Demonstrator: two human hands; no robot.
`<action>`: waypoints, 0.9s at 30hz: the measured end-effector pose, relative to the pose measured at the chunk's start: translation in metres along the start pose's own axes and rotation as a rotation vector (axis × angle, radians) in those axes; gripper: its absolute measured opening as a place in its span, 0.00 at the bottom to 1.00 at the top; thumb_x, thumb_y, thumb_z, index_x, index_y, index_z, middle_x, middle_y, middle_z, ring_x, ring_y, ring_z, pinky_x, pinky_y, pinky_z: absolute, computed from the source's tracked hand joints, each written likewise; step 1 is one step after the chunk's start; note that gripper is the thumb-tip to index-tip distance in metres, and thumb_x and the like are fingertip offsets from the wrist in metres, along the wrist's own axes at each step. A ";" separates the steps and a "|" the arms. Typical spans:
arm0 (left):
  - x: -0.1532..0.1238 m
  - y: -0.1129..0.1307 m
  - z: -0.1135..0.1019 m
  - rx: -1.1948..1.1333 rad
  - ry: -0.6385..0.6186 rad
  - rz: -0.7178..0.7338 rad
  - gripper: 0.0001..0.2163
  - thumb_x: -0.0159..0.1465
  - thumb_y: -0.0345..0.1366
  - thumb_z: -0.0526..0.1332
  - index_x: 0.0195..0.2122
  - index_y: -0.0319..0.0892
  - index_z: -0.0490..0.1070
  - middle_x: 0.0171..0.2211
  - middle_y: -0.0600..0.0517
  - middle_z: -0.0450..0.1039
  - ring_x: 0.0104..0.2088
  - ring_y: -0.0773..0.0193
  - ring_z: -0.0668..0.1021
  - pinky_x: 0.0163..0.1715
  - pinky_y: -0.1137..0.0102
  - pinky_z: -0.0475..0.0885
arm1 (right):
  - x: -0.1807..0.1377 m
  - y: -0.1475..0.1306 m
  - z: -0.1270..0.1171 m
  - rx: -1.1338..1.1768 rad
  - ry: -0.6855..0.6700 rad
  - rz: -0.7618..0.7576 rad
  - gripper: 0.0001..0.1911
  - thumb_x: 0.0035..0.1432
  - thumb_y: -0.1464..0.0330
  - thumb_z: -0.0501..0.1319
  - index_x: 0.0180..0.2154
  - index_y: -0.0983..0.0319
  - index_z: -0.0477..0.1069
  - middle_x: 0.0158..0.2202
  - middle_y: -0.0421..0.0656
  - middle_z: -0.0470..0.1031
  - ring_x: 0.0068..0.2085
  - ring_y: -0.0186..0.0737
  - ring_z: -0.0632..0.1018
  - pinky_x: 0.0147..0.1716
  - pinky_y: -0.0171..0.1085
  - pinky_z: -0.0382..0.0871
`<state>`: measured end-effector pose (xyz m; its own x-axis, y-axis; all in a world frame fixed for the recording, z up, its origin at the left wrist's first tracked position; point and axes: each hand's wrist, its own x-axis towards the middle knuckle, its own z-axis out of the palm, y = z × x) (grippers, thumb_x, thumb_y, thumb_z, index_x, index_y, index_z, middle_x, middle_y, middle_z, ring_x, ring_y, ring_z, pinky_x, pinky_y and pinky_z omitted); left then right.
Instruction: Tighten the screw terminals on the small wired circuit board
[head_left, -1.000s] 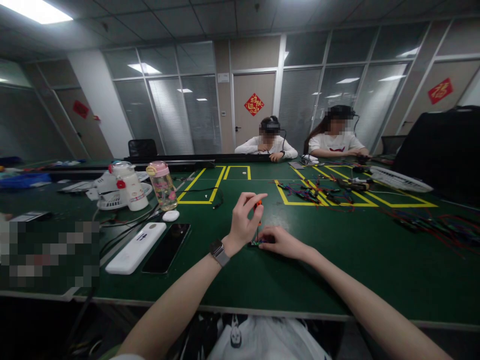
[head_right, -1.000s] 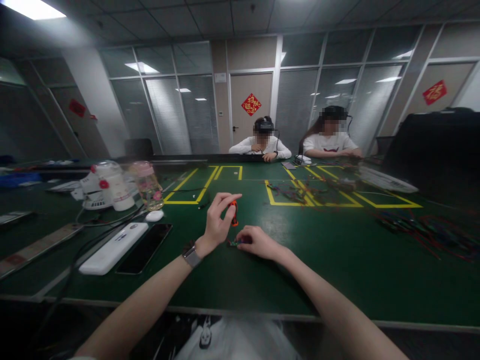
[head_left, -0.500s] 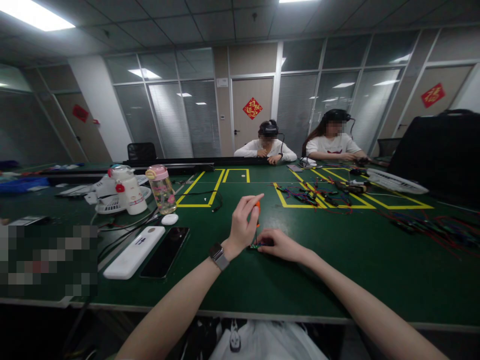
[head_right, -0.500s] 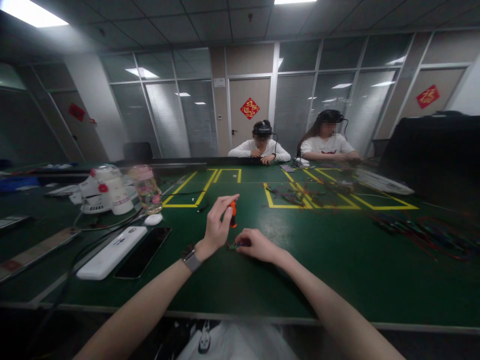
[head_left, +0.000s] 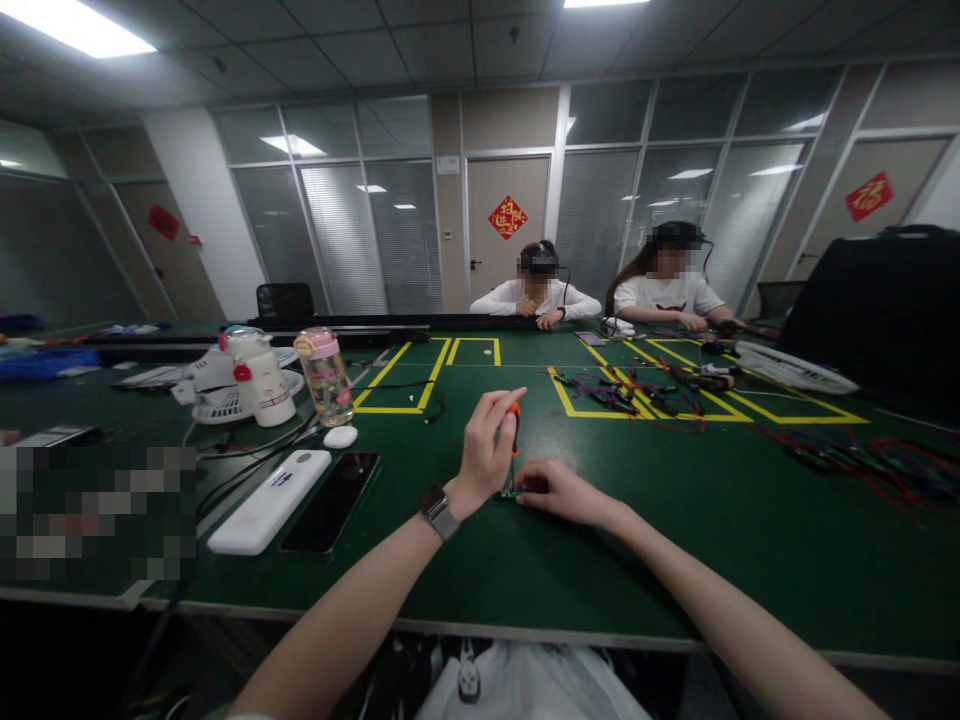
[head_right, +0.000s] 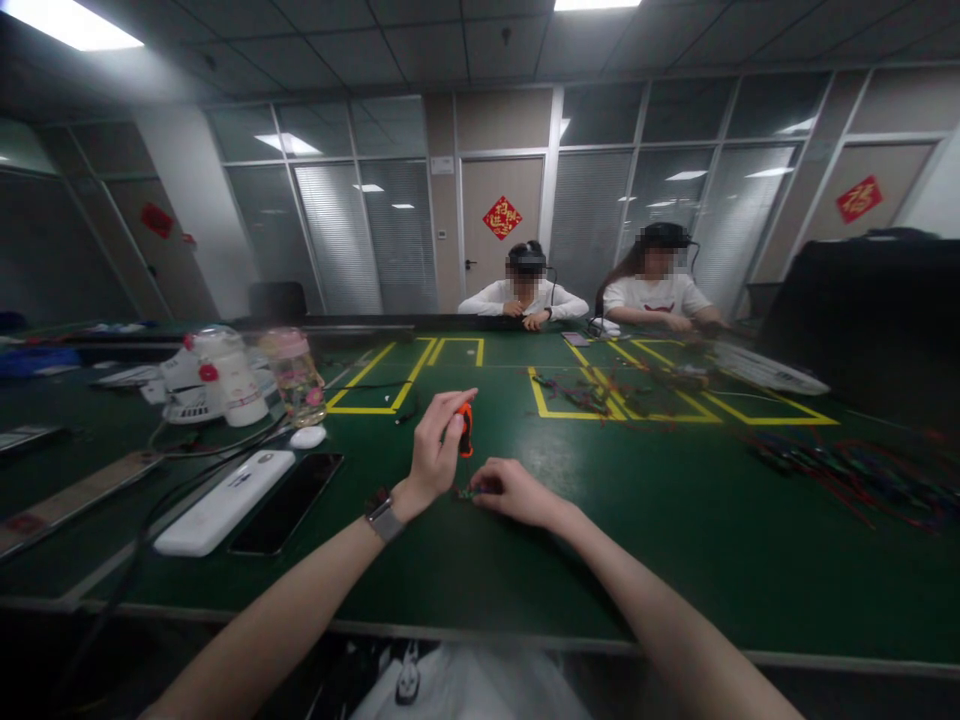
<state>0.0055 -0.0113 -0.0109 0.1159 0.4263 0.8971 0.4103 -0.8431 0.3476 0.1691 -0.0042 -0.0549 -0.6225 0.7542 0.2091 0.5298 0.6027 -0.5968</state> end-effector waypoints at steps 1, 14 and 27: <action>0.000 0.000 0.000 -0.019 -0.005 -0.008 0.15 0.71 0.31 0.47 0.54 0.42 0.68 0.46 0.46 0.71 0.47 0.62 0.74 0.48 0.66 0.70 | 0.000 0.000 0.000 0.001 0.000 -0.001 0.07 0.53 0.74 0.65 0.37 0.64 0.78 0.32 0.43 0.74 0.32 0.37 0.73 0.33 0.34 0.66; 0.000 0.001 -0.001 0.016 0.039 0.029 0.15 0.70 0.32 0.48 0.52 0.42 0.70 0.44 0.47 0.69 0.45 0.62 0.73 0.46 0.65 0.70 | 0.000 -0.001 -0.001 -0.014 -0.006 0.008 0.07 0.53 0.73 0.65 0.37 0.64 0.78 0.32 0.42 0.74 0.32 0.37 0.72 0.33 0.34 0.65; 0.003 0.003 -0.001 0.063 0.068 0.027 0.12 0.69 0.34 0.51 0.45 0.42 0.74 0.39 0.48 0.68 0.41 0.62 0.73 0.42 0.66 0.71 | -0.002 0.003 -0.001 -0.009 -0.008 -0.007 0.07 0.54 0.72 0.65 0.38 0.63 0.77 0.32 0.41 0.74 0.31 0.36 0.72 0.32 0.34 0.65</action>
<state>0.0063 -0.0131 -0.0073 0.0666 0.3790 0.9230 0.4641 -0.8306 0.3076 0.1718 -0.0037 -0.0563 -0.6306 0.7479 0.2072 0.5305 0.6103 -0.5883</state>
